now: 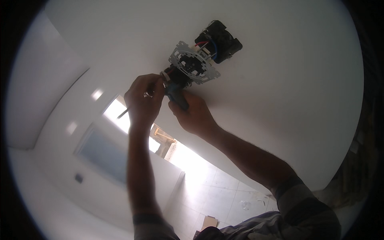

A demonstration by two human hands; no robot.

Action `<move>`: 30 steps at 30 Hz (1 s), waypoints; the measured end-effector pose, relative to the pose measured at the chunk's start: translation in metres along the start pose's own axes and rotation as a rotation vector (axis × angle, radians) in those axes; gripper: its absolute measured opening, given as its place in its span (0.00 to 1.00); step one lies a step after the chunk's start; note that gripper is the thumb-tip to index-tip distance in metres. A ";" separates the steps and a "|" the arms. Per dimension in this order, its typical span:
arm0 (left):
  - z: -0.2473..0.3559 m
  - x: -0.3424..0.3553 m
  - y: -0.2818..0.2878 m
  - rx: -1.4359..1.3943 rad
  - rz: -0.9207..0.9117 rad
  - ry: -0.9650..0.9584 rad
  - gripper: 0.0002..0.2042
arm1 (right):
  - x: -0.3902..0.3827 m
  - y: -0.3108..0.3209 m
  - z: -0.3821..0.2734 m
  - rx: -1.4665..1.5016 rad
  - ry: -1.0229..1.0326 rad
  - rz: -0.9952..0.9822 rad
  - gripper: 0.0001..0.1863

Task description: The person strips and twists electrical wires, wraps them with electrical tape, and connects them to a wall-mounted electrical box using pliers and a screwdriver. The person secures the wires into the fixture and adjusts connections.

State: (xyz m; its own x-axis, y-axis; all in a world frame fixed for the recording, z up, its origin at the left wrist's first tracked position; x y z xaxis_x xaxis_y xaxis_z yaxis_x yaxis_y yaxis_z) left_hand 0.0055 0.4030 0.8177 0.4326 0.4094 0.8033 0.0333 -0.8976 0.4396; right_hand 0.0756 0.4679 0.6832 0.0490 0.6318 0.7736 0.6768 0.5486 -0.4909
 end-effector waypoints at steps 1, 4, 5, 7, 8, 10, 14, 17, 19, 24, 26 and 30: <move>0.001 0.002 0.001 0.005 -0.018 0.014 0.05 | 0.000 -0.001 0.000 0.024 -0.012 -0.003 0.12; 0.006 0.006 0.004 0.058 -0.022 -0.043 0.03 | 0.002 -0.008 0.003 0.109 -0.072 -0.009 0.10; 0.007 0.008 0.004 0.065 -0.036 -0.063 0.03 | 0.002 -0.011 0.006 0.142 -0.106 -0.006 0.10; 0.011 0.015 0.006 0.077 -0.062 -0.107 0.02 | 0.004 -0.018 0.013 0.206 -0.123 0.012 0.10; 0.012 0.018 0.006 0.091 -0.063 -0.136 0.02 | 0.007 -0.021 0.017 0.235 -0.105 0.027 0.10; 0.015 0.023 0.007 0.125 -0.068 -0.191 0.01 | 0.008 -0.026 0.022 0.268 -0.058 0.054 0.11; 0.011 0.024 0.005 0.130 -0.067 -0.214 0.02 | 0.006 -0.030 0.016 0.238 -0.089 0.079 0.11; 0.013 0.025 0.002 0.127 -0.073 -0.201 0.03 | 0.007 -0.029 0.015 0.229 -0.113 0.096 0.11; 0.016 0.026 0.000 0.134 -0.088 -0.171 0.03 | 0.009 -0.029 0.017 0.222 -0.085 0.097 0.11; 0.011 0.022 0.000 0.105 -0.135 -0.105 0.05 | 0.006 -0.032 0.025 0.187 0.005 0.115 0.14; 0.011 0.022 0.001 0.090 -0.145 -0.101 0.05 | 0.005 -0.031 0.026 0.195 -0.033 0.104 0.14; 0.014 0.020 0.006 0.083 -0.110 -0.157 0.03 | 0.004 -0.025 0.022 0.162 -0.118 0.058 0.15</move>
State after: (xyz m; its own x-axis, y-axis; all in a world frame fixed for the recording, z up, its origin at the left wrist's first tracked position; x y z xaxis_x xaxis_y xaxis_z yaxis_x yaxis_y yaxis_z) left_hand 0.0269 0.4036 0.8306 0.5573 0.4811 0.6768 0.1595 -0.8619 0.4813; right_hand 0.0424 0.4688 0.6896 -0.0084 0.7198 0.6941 0.5476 0.5841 -0.5992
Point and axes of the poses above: each hand's wrist, its own x-axis towards the middle knuckle, its own y-axis out of the back of the hand, z = x × y, the point moved 2 cm from there along x, towards the middle knuckle, and after that the axes turned 9 degrees about x, right-handed, at the moved point
